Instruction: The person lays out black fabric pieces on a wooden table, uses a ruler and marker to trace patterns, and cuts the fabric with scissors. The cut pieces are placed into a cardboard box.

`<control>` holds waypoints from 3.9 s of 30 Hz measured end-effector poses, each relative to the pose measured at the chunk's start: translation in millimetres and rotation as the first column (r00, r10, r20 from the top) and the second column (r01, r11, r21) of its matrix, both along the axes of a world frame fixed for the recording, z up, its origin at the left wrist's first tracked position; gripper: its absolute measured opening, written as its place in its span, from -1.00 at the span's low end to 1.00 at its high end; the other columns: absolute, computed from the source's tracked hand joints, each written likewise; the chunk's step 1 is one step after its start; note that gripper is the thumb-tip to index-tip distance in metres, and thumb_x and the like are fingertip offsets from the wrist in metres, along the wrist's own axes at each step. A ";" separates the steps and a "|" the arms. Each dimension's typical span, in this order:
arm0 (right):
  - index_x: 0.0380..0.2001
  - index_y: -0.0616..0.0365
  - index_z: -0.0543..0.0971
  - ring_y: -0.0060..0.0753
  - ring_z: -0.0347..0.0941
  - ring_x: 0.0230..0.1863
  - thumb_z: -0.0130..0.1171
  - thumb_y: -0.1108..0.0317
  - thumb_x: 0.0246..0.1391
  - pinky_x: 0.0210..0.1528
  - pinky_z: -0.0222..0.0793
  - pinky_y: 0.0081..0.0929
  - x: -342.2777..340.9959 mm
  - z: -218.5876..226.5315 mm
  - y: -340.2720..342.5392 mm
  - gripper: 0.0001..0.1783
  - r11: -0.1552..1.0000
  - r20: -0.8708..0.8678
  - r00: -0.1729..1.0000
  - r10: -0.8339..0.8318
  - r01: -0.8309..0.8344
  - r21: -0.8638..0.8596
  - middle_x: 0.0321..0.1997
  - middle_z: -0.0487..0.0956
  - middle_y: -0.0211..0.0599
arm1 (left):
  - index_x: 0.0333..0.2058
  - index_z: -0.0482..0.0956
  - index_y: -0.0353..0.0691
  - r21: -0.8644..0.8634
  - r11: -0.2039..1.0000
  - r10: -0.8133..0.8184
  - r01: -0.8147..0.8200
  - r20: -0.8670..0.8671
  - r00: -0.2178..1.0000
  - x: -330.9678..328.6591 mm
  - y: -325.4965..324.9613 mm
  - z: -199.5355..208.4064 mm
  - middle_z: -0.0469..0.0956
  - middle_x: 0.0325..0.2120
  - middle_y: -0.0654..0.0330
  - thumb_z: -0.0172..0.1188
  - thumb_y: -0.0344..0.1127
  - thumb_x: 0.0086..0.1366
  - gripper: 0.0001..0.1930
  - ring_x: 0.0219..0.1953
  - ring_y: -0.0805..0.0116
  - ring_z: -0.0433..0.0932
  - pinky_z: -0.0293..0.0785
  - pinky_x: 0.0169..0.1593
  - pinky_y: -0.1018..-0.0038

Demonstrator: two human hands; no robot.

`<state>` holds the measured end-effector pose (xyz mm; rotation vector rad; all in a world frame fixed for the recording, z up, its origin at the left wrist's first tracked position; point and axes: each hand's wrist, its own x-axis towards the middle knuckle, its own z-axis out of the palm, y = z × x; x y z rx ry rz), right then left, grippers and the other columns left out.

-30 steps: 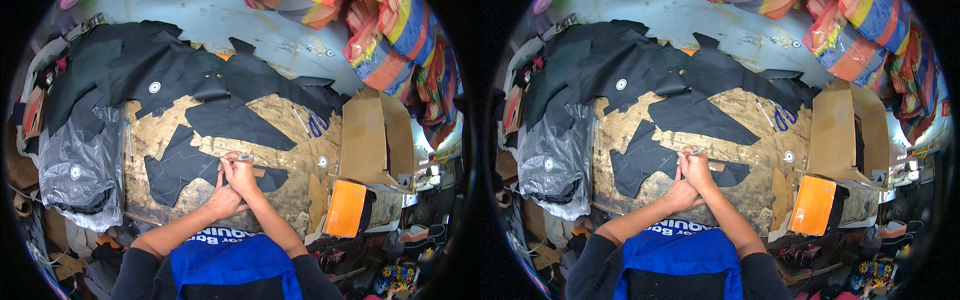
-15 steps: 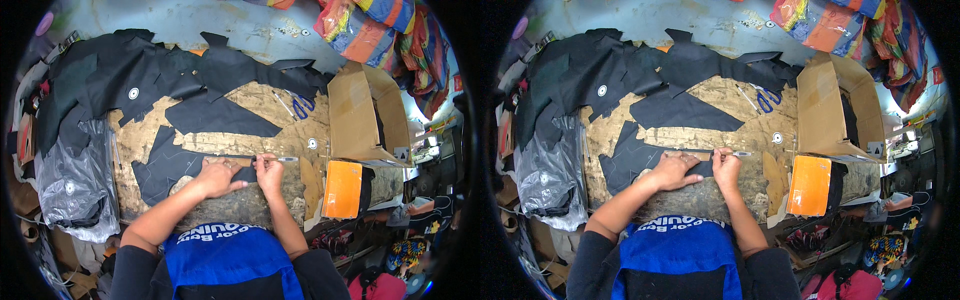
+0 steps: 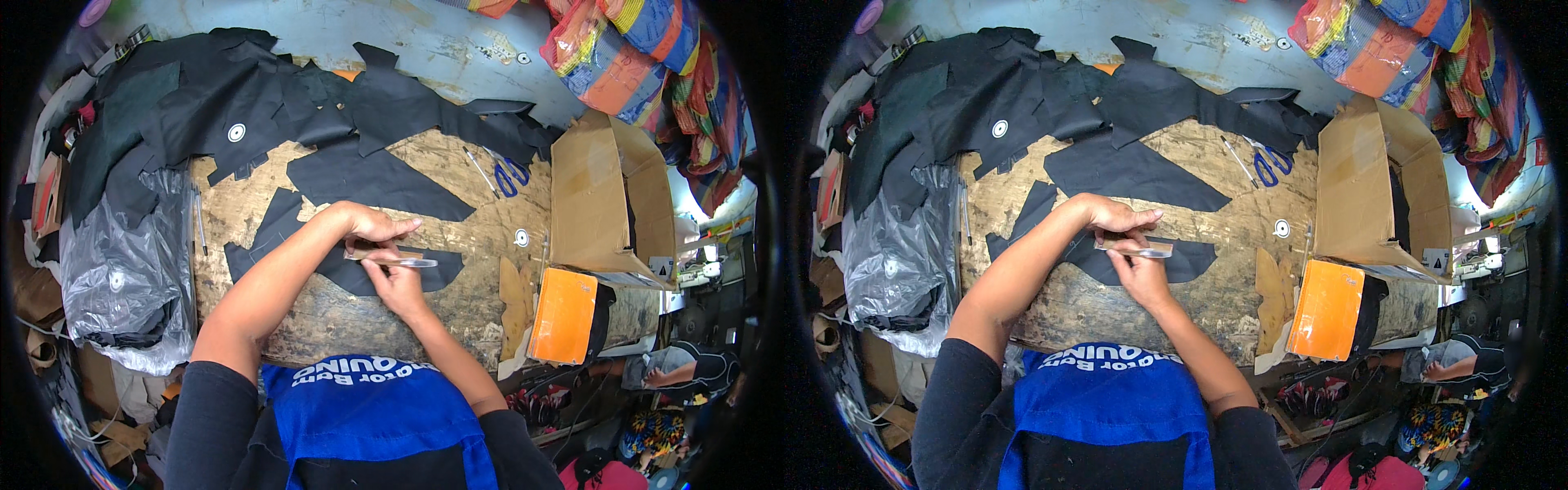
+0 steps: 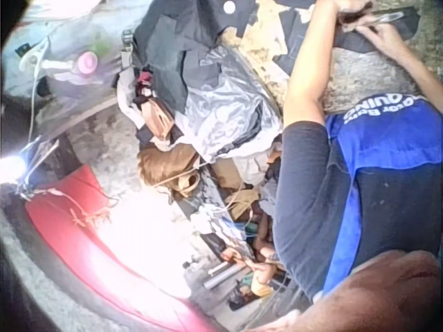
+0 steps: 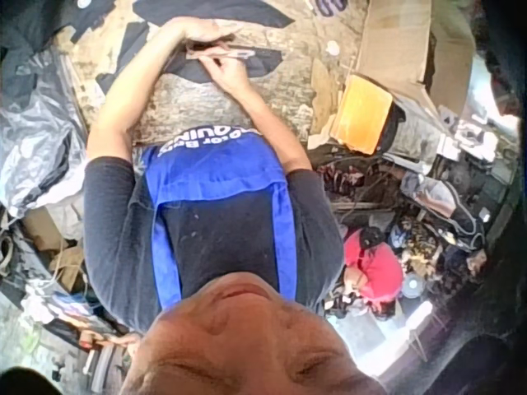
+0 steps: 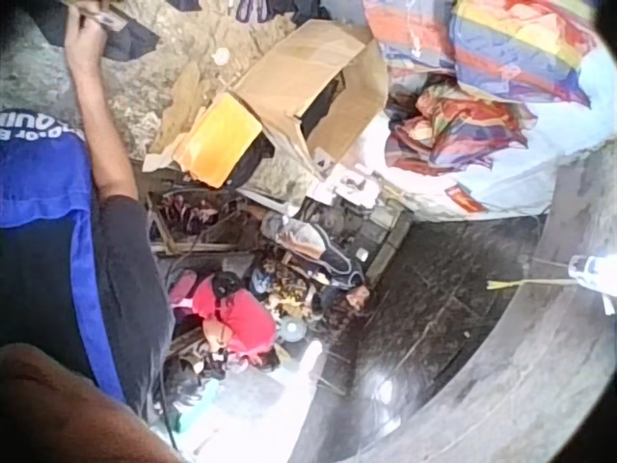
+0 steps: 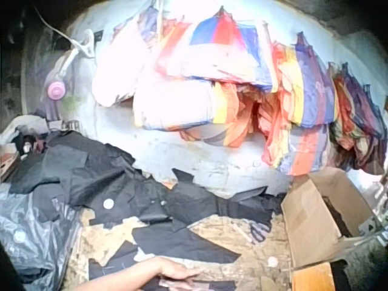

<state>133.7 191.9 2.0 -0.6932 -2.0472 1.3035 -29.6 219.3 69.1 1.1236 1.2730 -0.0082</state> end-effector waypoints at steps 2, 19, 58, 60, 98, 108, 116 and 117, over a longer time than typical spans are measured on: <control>-0.38 0.23 0.55 -0.25 0.50 -0.23 0.21 0.39 0.01 -0.19 0.41 -0.39 -13.3 -3.6 -3.3 -0.86 0.989 0.014 1.000 0.012 -0.014 0.149 -0.26 0.52 -0.16 | 0.33 -0.16 -0.03 -0.052 0.998 0.032 -0.030 0.046 0.998 -0.6 0.7 -0.5 0.33 0.16 0.27 -0.50 0.56 0.12 -0.02 -0.08 0.27 0.45 0.43 -0.23 0.33; -0.44 0.15 0.56 -0.03 0.51 -0.36 0.15 0.35 -0.01 -0.33 0.40 -0.22 -9.7 18.1 -6.2 -0.89 0.978 0.003 0.996 -0.091 0.089 0.188 -0.38 0.57 -0.08 | 0.31 -0.01 -0.05 -0.172 0.985 -0.024 0.021 -0.019 1.000 -2.2 9.3 -5.4 0.41 0.10 0.28 -0.54 0.52 0.16 -0.07 -0.03 0.30 0.43 0.45 -0.25 0.28; -0.49 0.36 0.48 -0.57 0.48 -0.57 0.15 0.46 0.04 -0.51 0.39 -0.54 58.3 4.5 44.6 -0.85 0.949 0.172 0.936 -0.308 0.290 0.121 -0.58 0.54 -0.21 | 0.21 0.14 -0.34 0.711 0.665 0.303 0.228 -0.536 0.788 91.1 -107.3 -38.4 0.12 0.24 0.05 -0.13 0.15 0.28 -0.27 0.30 0.11 0.02 -0.16 0.17 -0.36; -0.45 0.37 0.49 -0.57 0.48 -0.55 0.15 0.46 0.05 -0.49 0.39 -0.54 55.9 5.8 44.6 -0.86 0.916 0.156 0.934 -0.320 0.264 0.301 -0.57 0.55 -0.20 | 0.21 0.15 -0.34 0.735 0.641 0.328 0.220 -0.522 0.787 92.4 -109.3 -42.4 0.11 0.25 0.07 -0.14 0.17 0.28 -0.27 0.31 0.15 0.01 -0.17 0.17 -0.36; -0.45 0.30 0.58 -0.34 0.54 -0.50 0.18 0.40 -0.01 -0.43 0.42 -0.44 40.5 31.9 47.1 -0.85 0.930 0.322 0.891 -0.320 0.232 0.285 -0.54 0.58 -0.08 | 0.23 0.12 -0.32 0.715 0.650 0.331 0.256 -0.570 0.752 96.5 -110.9 -51.0 0.07 0.25 0.10 -0.07 0.23 0.21 -0.19 0.31 0.17 -0.04 -0.22 0.18 -0.35; -0.37 0.18 0.59 -0.07 0.51 -0.15 0.26 0.60 -0.23 -0.12 0.44 -0.35 70.1 13.4 23.0 -0.76 0.814 0.125 0.991 -0.038 -0.042 0.580 -0.28 0.59 -0.14 | 0.20 0.18 -0.31 0.725 0.619 0.275 0.302 -0.560 0.781 101.7 -141.9 -46.4 0.07 0.26 0.05 -0.04 0.12 0.24 -0.29 0.32 0.18 -0.04 -0.19 0.18 -0.33; -0.35 0.23 0.55 -0.29 0.58 -0.34 0.16 0.58 -0.04 -0.31 0.45 -0.51 71.6 4.1 16.6 -0.87 0.960 -0.021 0.985 -0.170 0.170 0.222 -0.35 0.60 -0.18 | 0.08 0.37 -0.25 0.939 0.307 0.306 0.153 -0.250 0.919 111.2 -161.7 -37.3 0.15 0.20 -0.09 0.17 0.00 0.15 -0.40 0.31 0.02 0.03 -0.12 0.22 -0.21; -0.35 0.23 0.55 -0.30 0.58 -0.33 0.16 0.57 -0.04 -0.31 0.45 -0.52 70.8 4.1 17.6 -0.87 0.975 0.010 0.989 -0.151 0.147 0.164 -0.34 0.60 -0.18 | 0.08 0.37 -0.25 0.934 0.328 0.303 0.145 -0.249 0.920 112.9 -160.9 -38.4 0.15 0.20 -0.09 0.17 0.00 0.14 -0.40 0.31 0.02 0.03 -0.11 0.22 -0.19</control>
